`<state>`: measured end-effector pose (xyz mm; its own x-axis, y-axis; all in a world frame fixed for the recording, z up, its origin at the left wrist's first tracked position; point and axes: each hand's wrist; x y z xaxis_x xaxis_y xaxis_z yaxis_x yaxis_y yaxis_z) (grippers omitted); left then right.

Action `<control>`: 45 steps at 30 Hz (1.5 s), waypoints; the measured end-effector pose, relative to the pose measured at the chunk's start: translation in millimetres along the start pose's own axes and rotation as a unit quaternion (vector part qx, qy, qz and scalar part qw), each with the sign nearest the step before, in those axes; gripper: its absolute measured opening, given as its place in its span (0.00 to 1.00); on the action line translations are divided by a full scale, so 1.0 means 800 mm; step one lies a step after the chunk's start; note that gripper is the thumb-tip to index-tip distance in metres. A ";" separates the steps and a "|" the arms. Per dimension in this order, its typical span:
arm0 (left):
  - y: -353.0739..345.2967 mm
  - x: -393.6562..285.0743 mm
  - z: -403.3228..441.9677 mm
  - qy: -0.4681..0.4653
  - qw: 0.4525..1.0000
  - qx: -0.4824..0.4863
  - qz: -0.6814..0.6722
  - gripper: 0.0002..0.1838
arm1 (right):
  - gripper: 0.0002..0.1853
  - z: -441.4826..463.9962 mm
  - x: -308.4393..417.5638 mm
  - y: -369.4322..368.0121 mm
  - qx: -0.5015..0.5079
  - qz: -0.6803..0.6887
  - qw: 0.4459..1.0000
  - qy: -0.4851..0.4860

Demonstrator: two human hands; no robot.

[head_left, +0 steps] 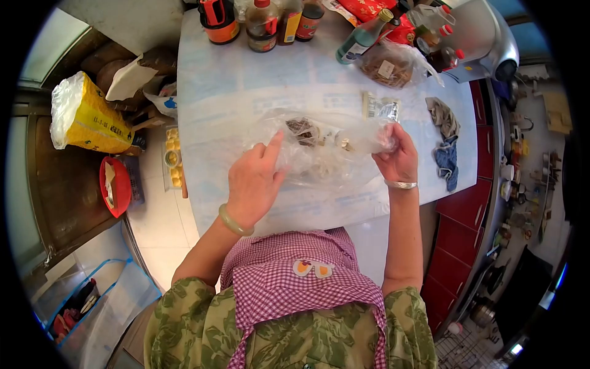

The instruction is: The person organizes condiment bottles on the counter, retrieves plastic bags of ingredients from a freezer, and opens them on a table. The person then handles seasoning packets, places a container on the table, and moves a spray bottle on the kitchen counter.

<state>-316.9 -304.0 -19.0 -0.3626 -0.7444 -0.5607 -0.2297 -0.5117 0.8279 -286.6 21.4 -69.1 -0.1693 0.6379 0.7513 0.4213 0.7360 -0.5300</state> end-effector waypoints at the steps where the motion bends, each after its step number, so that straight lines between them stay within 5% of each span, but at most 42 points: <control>1: 0.002 -0.001 0.000 -0.004 1.000 -0.012 0.000 0.35 | 0.12 0.023 -0.014 0.040 -0.022 -0.131 0.990 0.054; 6: 0.008 -0.002 -0.004 -0.015 0.999 -0.045 -0.009 0.35 | 0.17 -0.007 0.006 -0.076 0.025 -0.446 0.894 0.008; 8: 0.004 0.001 -0.007 -0.016 0.999 -0.045 0.003 0.35 | 0.18 -0.011 0.001 -0.081 -0.019 -0.634 0.736 0.237; 11: 0.000 0.007 -0.011 -0.013 0.998 -0.060 -0.007 0.34 | 0.19 -0.037 0.004 -0.106 -0.031 -0.707 0.632 0.316; 15: -0.010 0.014 -0.012 -0.022 0.996 -0.084 -0.016 0.32 | 0.13 -0.044 -0.045 -0.082 0.181 -0.695 0.681 0.144; 19: -0.019 0.015 -0.006 -0.036 0.996 -0.079 -0.029 0.31 | 0.10 0.000 -0.122 -0.012 0.067 -0.872 0.433 0.221; 22: -0.016 0.017 -0.008 -0.011 0.998 -0.065 0.004 0.31 | 0.12 -0.004 -0.082 -0.010 0.079 -0.843 0.519 0.121; 25: -0.010 0.018 -0.007 0.004 0.998 -0.058 0.006 0.31 | 0.09 -0.002 -0.054 0.033 0.060 -0.641 0.765 0.040; 28: -0.010 0.014 -0.006 0.005 0.998 -0.061 -0.010 0.31 | 0.09 -0.017 -0.009 -0.005 -0.001 -0.342 0.937 -0.071; 34: -0.003 0.004 -0.006 0.004 0.998 -0.054 -0.020 0.31 | 0.08 -0.022 -0.002 -0.037 -0.156 -0.023 0.978 -0.139; 45: -0.004 0.006 -0.014 0.032 0.995 -0.050 -0.085 0.30 | 0.11 -0.016 0.003 -0.013 -0.108 0.221 0.941 -0.234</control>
<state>-307.7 -310.6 -24.2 -0.2675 -0.6672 -0.6952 -0.1909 -0.6704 0.7170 -279.9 12.6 -57.1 -0.2875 0.9380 0.1937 0.7049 0.3442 -0.6202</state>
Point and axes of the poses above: each hand's wrist, its own z-axis towards the middle knuckle, its own y-axis out of the back of the hand, x = y × z
